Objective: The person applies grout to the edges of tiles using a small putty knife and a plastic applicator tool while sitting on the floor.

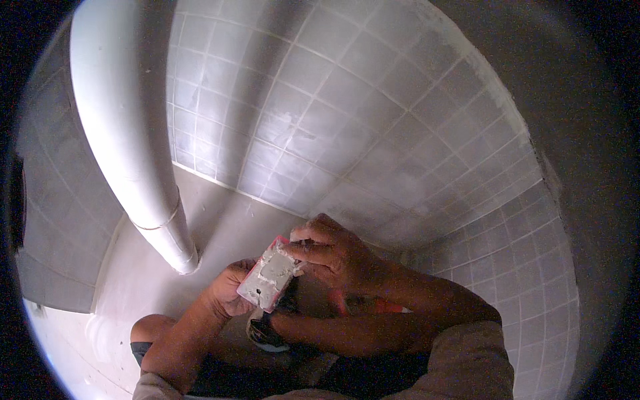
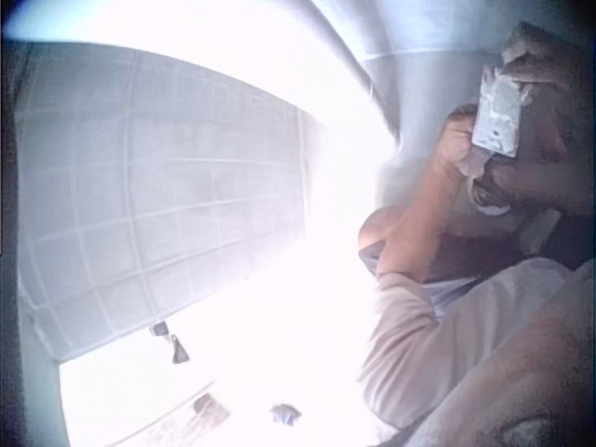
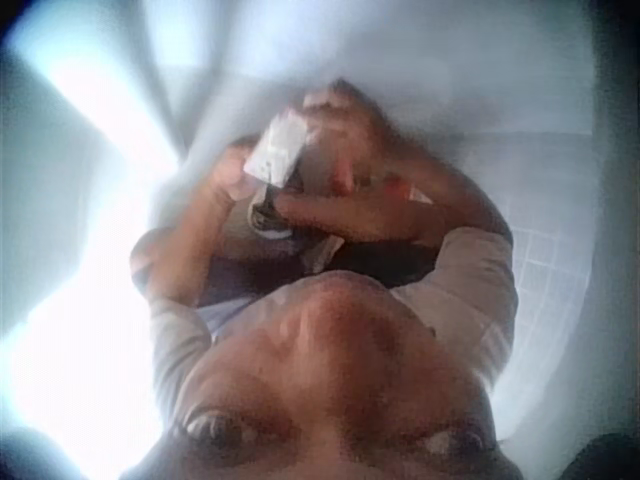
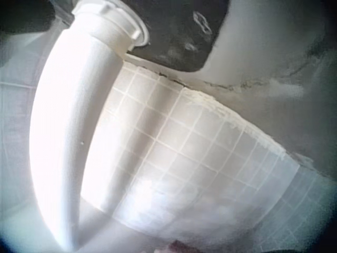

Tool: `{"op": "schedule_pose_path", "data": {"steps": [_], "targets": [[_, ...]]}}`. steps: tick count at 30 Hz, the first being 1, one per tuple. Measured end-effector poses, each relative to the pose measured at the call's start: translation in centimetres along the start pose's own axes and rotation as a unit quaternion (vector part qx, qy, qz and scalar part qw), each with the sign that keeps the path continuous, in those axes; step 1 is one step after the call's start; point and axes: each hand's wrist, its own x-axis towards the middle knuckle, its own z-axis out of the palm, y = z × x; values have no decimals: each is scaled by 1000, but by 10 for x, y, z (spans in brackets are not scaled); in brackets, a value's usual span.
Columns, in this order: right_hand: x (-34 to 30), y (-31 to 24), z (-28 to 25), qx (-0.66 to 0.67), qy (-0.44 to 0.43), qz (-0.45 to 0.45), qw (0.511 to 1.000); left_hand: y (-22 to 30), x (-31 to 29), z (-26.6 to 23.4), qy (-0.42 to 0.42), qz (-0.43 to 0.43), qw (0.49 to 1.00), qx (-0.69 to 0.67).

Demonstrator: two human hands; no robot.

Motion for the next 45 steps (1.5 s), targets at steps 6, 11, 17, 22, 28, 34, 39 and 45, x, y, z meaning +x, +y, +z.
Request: {"op": "schedule_pose_path", "data": {"steps": [6, 11, 17, 22, 28, 34, 39, 45], "targets": [[24, -5, -23, -19, -53, -13, 998, 10, -3, 24, -21, 17, 1000, -13], [41, 0, -46, -15, -79, -97, 992, 11, -6, 46, 85, 33, 996, 5], [48, 13, -40, 5, -80, -52, 995, 24, 4, 37, 4, 43, 997, -60], [56, 4, -30, 7, -72, -46, 996, 22, -3, 30, 38, 76, 995, -42], [47, 3, -30, -41, -36, -12, 998, 23, 4, 21, -40, 111, 988, -98], [63, 9, -56, 299, 161, 321, 884, 41, -2, 13, 43, 178, 979, -86], [134, 44, -125, 276, 385, 241, 847, 41, 0, -7, 53, 157, 984, -69], [214, 112, -219, 136, 614, 99, 771, 40, 1, -6, 58, 156, 984, -64]]}}
